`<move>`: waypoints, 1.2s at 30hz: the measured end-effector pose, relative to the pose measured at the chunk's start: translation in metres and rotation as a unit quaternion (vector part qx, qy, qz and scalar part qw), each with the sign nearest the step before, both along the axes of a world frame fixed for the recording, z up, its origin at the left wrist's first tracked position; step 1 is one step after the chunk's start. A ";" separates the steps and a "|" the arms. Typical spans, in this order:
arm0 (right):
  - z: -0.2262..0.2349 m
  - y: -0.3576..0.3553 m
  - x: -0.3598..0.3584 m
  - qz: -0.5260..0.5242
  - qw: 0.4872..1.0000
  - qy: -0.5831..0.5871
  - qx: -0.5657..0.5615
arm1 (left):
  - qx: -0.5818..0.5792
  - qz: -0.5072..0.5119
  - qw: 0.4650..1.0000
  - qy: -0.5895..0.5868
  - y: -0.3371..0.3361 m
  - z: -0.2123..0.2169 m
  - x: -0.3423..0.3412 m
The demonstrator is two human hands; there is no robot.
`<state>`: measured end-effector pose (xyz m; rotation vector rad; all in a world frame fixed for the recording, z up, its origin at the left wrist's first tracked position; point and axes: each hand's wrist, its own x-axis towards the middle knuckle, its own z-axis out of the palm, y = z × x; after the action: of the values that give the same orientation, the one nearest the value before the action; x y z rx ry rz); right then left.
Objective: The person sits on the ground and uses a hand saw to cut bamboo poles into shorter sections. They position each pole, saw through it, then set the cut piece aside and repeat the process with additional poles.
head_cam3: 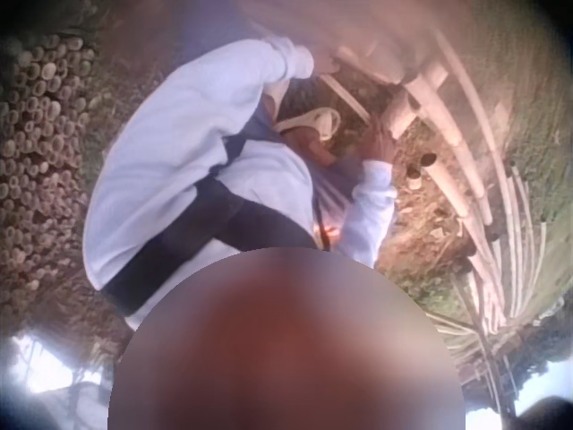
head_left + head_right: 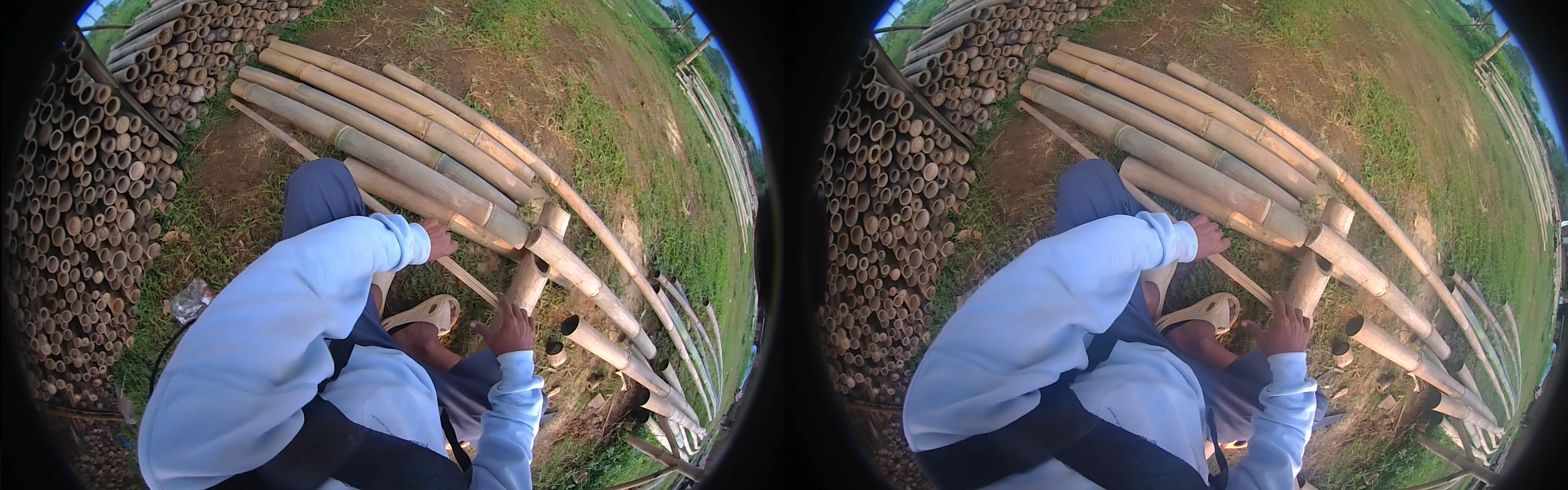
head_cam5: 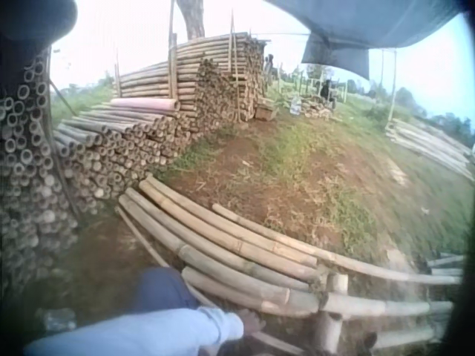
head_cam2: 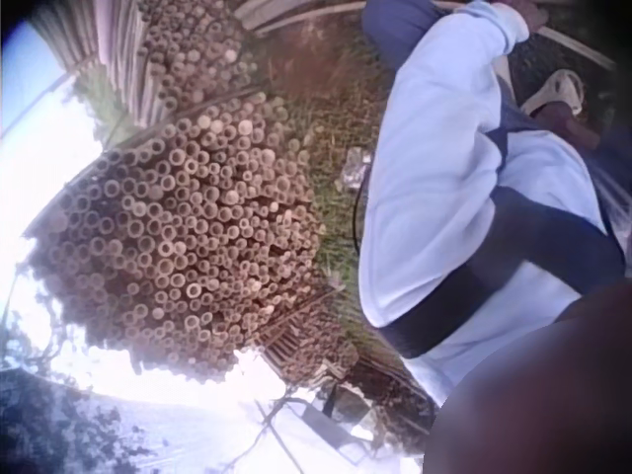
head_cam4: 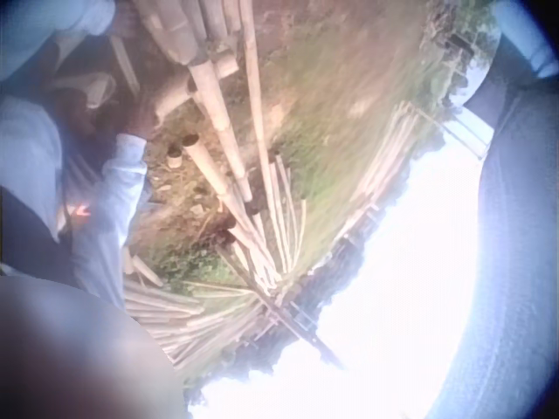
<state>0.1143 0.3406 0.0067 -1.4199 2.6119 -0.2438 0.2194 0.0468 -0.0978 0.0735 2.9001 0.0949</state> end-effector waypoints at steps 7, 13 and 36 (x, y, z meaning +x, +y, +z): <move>-0.046 -0.015 -0.041 -0.020 0.997 -0.038 0.056 | 0.092 0.081 0.989 -0.081 -0.013 0.037 0.008; -0.029 -0.036 -0.037 0.009 0.995 -0.052 -0.090 | 0.036 0.081 0.996 0.003 -0.034 0.026 0.002; -0.033 -0.142 -0.148 0.033 0.995 -0.058 -0.076 | 0.166 0.189 0.964 0.085 -0.121 0.040 -0.058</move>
<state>-0.0339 0.1982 -0.0265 -1.4872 2.4953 -0.5115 0.1610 -0.0742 -0.0580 -0.4377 2.9959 0.6716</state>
